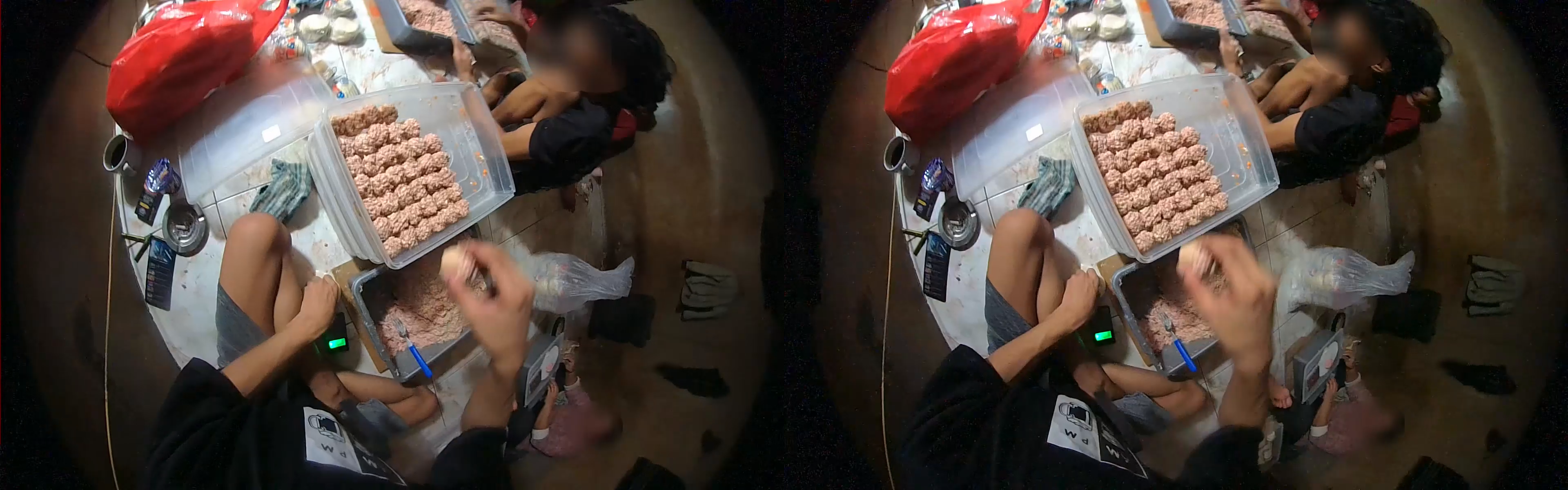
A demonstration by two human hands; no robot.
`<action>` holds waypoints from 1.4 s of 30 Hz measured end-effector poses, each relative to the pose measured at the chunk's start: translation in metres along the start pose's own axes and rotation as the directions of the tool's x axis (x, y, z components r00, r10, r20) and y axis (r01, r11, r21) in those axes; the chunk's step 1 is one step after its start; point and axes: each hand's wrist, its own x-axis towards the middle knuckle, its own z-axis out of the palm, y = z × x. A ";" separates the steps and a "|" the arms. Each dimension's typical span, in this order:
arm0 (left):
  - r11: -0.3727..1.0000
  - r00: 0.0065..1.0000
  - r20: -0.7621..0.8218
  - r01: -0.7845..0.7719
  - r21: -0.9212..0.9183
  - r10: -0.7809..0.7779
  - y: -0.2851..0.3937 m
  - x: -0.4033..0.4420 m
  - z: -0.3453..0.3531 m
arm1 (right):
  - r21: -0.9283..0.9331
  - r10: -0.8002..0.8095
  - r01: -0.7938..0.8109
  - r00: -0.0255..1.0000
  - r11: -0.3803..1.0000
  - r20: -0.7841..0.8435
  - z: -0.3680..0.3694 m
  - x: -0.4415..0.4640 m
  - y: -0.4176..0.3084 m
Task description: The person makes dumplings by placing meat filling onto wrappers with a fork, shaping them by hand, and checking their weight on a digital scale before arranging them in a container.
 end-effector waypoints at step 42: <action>0.994 0.983 -0.146 -0.111 0.022 0.113 -0.009 0.013 0.036 | -0.363 0.654 -0.563 0.725 0.743 0.214 0.170 -0.263 0.103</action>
